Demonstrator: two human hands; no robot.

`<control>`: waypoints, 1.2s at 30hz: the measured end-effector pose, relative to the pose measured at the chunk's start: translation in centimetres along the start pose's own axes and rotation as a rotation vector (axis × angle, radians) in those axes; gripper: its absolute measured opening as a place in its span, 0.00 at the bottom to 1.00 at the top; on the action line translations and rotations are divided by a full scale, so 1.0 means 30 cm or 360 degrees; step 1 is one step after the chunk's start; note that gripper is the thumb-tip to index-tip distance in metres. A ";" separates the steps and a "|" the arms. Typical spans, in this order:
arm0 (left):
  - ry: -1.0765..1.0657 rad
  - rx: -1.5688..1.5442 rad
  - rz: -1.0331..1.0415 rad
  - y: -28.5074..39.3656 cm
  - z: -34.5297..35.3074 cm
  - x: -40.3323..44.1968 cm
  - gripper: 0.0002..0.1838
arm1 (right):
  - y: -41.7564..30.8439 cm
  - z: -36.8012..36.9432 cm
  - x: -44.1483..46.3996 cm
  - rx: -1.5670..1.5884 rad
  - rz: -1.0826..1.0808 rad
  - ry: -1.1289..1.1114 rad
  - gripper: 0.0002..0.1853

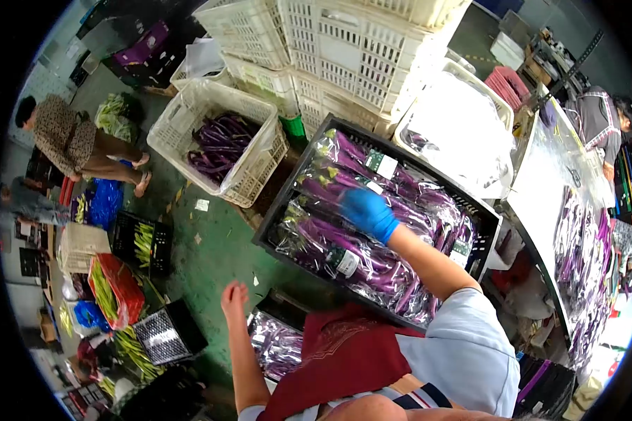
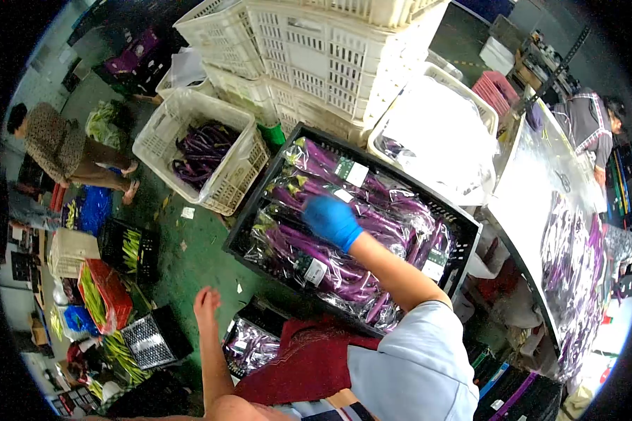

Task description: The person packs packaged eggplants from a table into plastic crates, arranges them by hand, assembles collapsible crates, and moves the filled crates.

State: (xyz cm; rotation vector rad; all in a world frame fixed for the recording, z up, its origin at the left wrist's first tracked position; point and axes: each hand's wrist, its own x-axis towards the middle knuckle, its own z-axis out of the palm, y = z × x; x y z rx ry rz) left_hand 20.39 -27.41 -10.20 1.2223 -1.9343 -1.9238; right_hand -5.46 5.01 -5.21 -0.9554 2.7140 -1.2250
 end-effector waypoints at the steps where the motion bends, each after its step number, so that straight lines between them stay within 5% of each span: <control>1: -0.0074 0.0042 0.0122 0.094 0.060 0.007 0.14 | 0.079 -0.070 0.017 -0.0169 0.0115 0.0182 0.14; 4: -0.0391 0.0258 0.0341 0.283 0.204 0.045 0.14 | 0.352 -0.153 -0.014 -0.0726 0.0564 0.0490 0.14; 6: -0.0653 0.0350 0.0488 0.379 0.310 0.076 0.14 | 0.475 -0.145 -0.060 -0.0778 0.0897 -0.0084 0.18; 12: -0.1253 0.0595 0.0837 0.534 0.663 0.238 0.11 | 0.445 -0.169 -0.041 -0.0893 0.0836 -0.0274 0.23; 14: -0.1423 0.0831 0.1239 0.578 0.812 0.259 0.11 | 0.429 -0.137 -0.076 -0.0790 0.0591 0.0101 0.20; 15: -0.1431 0.0891 0.1642 0.584 0.888 0.271 0.11 | 0.373 -0.157 -0.068 -0.0751 0.0664 0.0032 0.18; 20: -0.1575 0.1579 0.2386 0.594 1.249 0.335 0.23 | 0.305 -0.123 -0.131 -0.0949 0.0442 0.0174 0.20; 22: -0.1834 0.2117 0.2048 0.592 1.313 0.366 0.39 | 0.284 -0.106 -0.137 -0.0892 0.0539 0.0193 0.19; 25: -0.1796 0.2255 0.2040 0.590 1.330 0.390 0.47 | 0.244 -0.108 -0.142 -0.0809 0.0596 0.0180 0.23; 32: -0.1688 0.2118 0.2042 0.607 1.255 0.333 0.40 | 0.177 -0.262 -0.078 -0.0395 0.0598 -0.0125 0.16; 34: -0.1649 0.2044 0.2190 0.596 1.250 0.332 0.37 | 0.254 -0.311 -0.044 0.0019 0.0733 -0.0061 0.13; 36: -0.1707 0.1940 0.2201 0.576 1.247 0.345 0.34 | 0.338 -0.294 0.002 -0.0226 0.0530 0.0345 0.10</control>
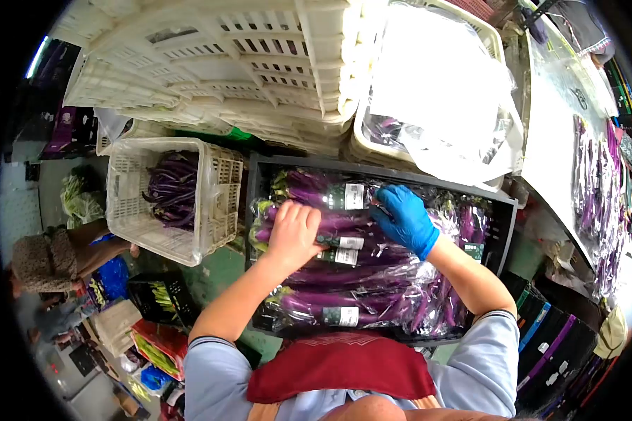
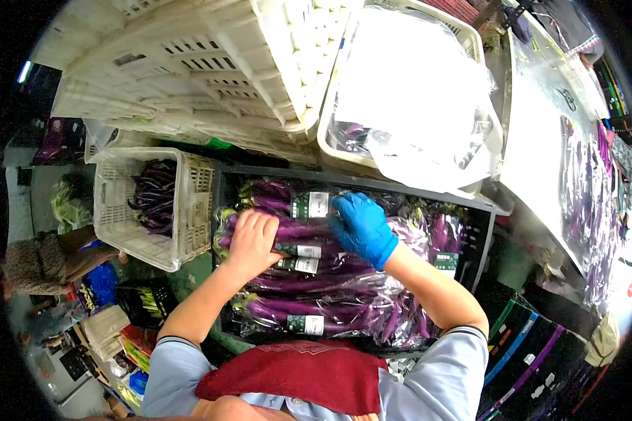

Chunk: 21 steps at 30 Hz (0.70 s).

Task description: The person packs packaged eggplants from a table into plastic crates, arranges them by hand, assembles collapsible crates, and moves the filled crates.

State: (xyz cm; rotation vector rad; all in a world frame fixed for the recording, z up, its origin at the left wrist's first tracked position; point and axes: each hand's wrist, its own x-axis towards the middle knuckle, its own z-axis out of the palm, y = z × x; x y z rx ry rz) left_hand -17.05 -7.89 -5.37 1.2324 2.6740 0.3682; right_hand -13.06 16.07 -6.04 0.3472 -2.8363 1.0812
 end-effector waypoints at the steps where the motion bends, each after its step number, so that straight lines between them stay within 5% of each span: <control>1: -0.0020 -0.0015 0.0008 0.004 -0.003 -0.004 0.34 | 0.025 0.027 0.029 0.0055 0.0002 0.0004 0.08; 5: -0.0010 -0.0070 0.0095 0.014 -0.032 -0.009 0.31 | 0.114 0.228 0.135 0.0012 0.0303 -0.0874 0.13; 8: -0.0139 -0.0132 0.0075 -0.005 -0.027 -0.010 0.33 | 0.080 0.308 0.199 -0.0259 0.0510 -0.1087 0.14; 13: -0.0173 -0.0147 0.0081 -0.020 -0.021 -0.016 0.32 | 0.087 0.306 0.210 -0.0216 0.0260 -0.0895 0.12; 17: -0.0350 -0.0324 0.0044 -0.012 -0.045 -0.001 0.29 | 0.022 0.284 0.181 -0.0529 0.0268 -0.1187 0.13; 21: -0.0176 -0.0393 0.0185 -0.038 -0.064 0.073 0.28 | 0.018 0.255 0.103 -0.0314 -0.0026 -0.0455 0.18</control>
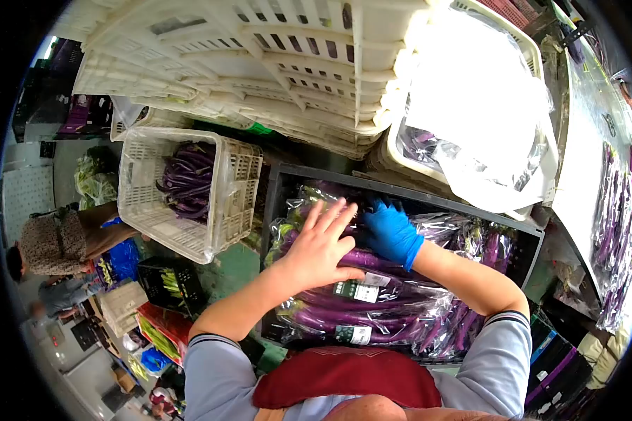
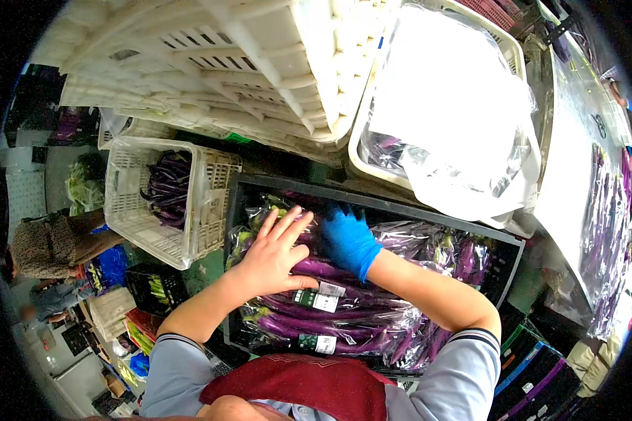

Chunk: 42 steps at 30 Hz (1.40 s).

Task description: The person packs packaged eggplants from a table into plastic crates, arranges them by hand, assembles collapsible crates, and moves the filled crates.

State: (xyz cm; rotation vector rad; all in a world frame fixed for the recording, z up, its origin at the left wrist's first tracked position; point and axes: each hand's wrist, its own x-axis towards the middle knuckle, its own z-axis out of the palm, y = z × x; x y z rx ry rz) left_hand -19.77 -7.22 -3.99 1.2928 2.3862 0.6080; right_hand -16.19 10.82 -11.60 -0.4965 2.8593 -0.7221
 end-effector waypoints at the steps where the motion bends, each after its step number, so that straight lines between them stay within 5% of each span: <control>1: 0.0015 0.0051 -0.0032 -0.004 0.004 0.011 0.30 | 0.016 0.030 -0.025 0.0454 0.0141 -0.0257 0.18; 3: 0.0040 0.0132 -0.0091 -0.023 0.052 0.015 0.30 | -0.016 -0.037 -0.041 0.0590 0.0264 -0.0443 0.18; 7: -0.0041 0.0184 -0.0049 0.005 0.057 0.008 0.28 | 0.017 -0.067 -0.070 0.0866 0.0359 -0.0278 0.13; 8: -0.0043 0.0201 -0.0048 0.013 0.065 0.000 0.28 | 0.049 -0.022 -0.060 0.0973 0.0205 0.0163 0.13; 11: 0.0004 0.0240 -0.0007 0.025 0.069 -0.011 0.28 | 0.133 0.061 0.000 0.0454 0.0225 -0.0263 0.12; 20: 0.0031 0.0276 0.0070 0.066 0.053 -0.054 0.28 | 0.123 0.161 0.084 0.0033 -0.0042 0.0170 0.11; 23: -0.0050 0.0266 0.0022 0.091 0.038 -0.062 0.28 | 0.102 0.156 0.091 -0.0109 -0.0025 0.0017 0.15; 26: -0.0055 0.0252 0.0028 0.101 0.033 -0.070 0.28 | 0.069 0.114 0.093 0.0282 0.0033 -0.0544 0.15; 29: -0.0042 0.0234 0.0014 0.104 0.040 -0.081 0.28 | 0.078 0.065 0.104 0.0839 0.0244 -0.0747 0.17; 30: -0.0048 0.0227 0.0007 0.105 0.040 -0.082 0.28 | 0.086 0.058 0.102 0.0757 0.0076 -0.0798 0.21; 37: -0.0056 0.0286 0.0059 0.089 0.039 -0.069 0.28 | 0.184 0.201 0.088 0.0615 -0.0291 -0.0267 0.16; 40: -0.0047 0.0262 0.0045 0.085 0.043 -0.072 0.29 | 0.128 0.100 0.098 0.0785 0.0028 -0.0950 0.12; 42: -0.0053 0.0256 0.0041 0.086 0.044 -0.075 0.29 | 0.114 0.098 0.076 0.0826 -0.0049 -0.0731 0.13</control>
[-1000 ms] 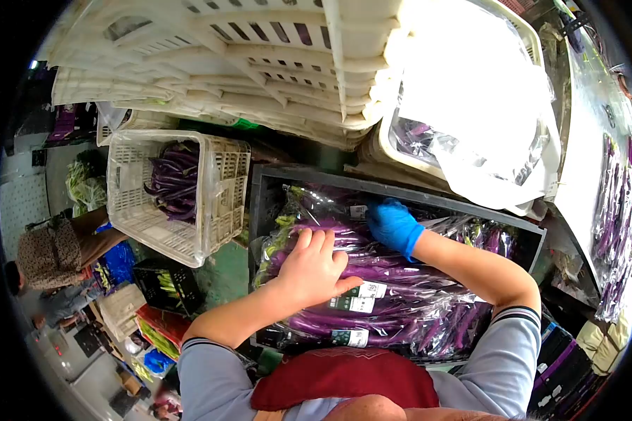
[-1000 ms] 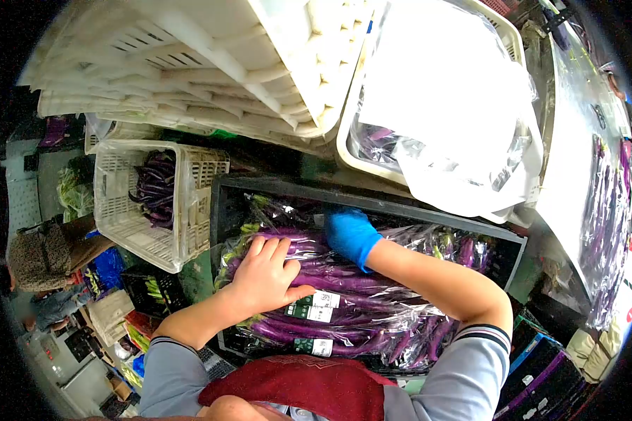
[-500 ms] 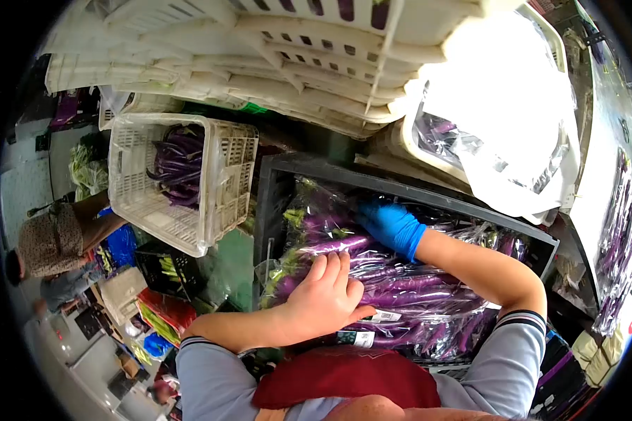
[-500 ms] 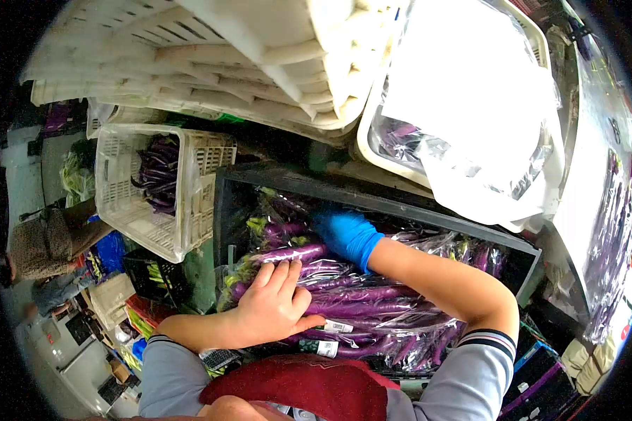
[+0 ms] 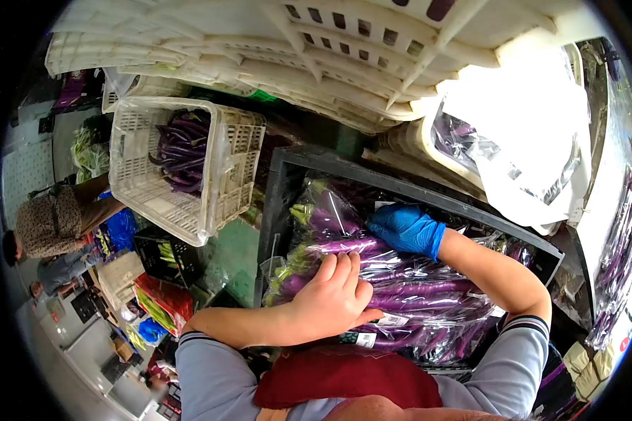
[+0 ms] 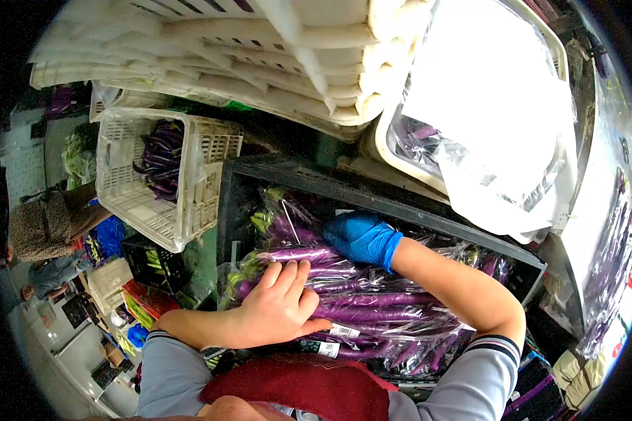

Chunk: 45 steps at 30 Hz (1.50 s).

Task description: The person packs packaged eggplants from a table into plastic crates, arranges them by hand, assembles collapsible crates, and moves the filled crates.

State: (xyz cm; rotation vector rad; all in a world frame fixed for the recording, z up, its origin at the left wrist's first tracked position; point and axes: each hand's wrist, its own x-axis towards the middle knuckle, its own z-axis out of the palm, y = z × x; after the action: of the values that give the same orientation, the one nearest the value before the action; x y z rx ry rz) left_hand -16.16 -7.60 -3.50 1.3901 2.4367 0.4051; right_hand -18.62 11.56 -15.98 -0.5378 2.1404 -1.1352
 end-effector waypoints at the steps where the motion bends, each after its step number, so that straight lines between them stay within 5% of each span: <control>1: 0.0000 -0.0004 -0.0001 0.001 0.000 0.001 0.29 | -0.002 0.003 -0.006 0.0002 -0.0065 0.0094 0.14; 5: 0.0030 0.0020 -0.0014 -0.003 0.001 0.014 0.29 | -0.007 0.021 -0.002 -0.0478 -0.0174 0.0525 0.10; 9: 0.0003 0.0010 -0.0041 -0.002 0.007 0.013 0.28 | 0.034 0.067 0.019 -0.0883 0.0105 0.0723 0.24; 12: -0.0013 0.0010 -0.0066 0.001 0.006 0.010 0.28 | 0.050 0.045 0.045 -0.0876 0.0226 0.0414 0.31; 15: 0.0000 0.0007 -0.0080 0.005 0.007 0.007 0.28 | 0.009 -0.046 0.065 -0.0312 0.0457 -0.0037 0.30; 18: 0.0013 0.0001 -0.0071 0.006 0.007 0.004 0.28 | 0.041 0.016 0.054 -0.0409 0.0488 0.0228 0.27; 21: 0.0007 -0.0014 -0.0078 0.016 0.007 -0.005 0.28 | 0.022 0.055 0.031 -0.0858 0.0115 0.0671 0.22; 25: -0.0007 -0.0039 -0.0090 0.024 0.001 -0.006 0.28 | -0.007 0.075 -0.001 -0.0423 0.0010 0.0141 0.10; 29: -0.0011 -0.0050 -0.0091 0.024 0.002 -0.002 0.28 | -0.104 0.034 -0.049 -0.0291 -0.0036 0.0127 0.11; 31: -0.0041 -0.0075 -0.0083 0.025 -0.001 -0.001 0.28 | -0.117 0.052 -0.067 -0.0296 -0.0256 0.0459 0.12; 38: -0.0031 -0.0084 -0.0079 0.010 0.000 0.010 0.28 | -0.121 0.059 -0.050 -0.0365 -0.0090 0.0466 0.15; 42: 0.0005 -0.0061 -0.0081 -0.002 0.004 0.019 0.28 | -0.074 0.017 0.009 -0.0147 0.0277 -0.0121 0.21; 45: -0.0005 -0.0093 -0.0103 0.009 0.016 0.004 0.28 | -0.104 0.054 -0.035 -0.0386 0.0010 0.0360 0.21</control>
State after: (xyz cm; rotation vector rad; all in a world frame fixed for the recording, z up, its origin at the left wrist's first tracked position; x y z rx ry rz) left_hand -15.82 -7.33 -3.86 1.2834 2.4400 0.4546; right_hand -16.58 9.58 -13.66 -0.5300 2.4936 -0.9769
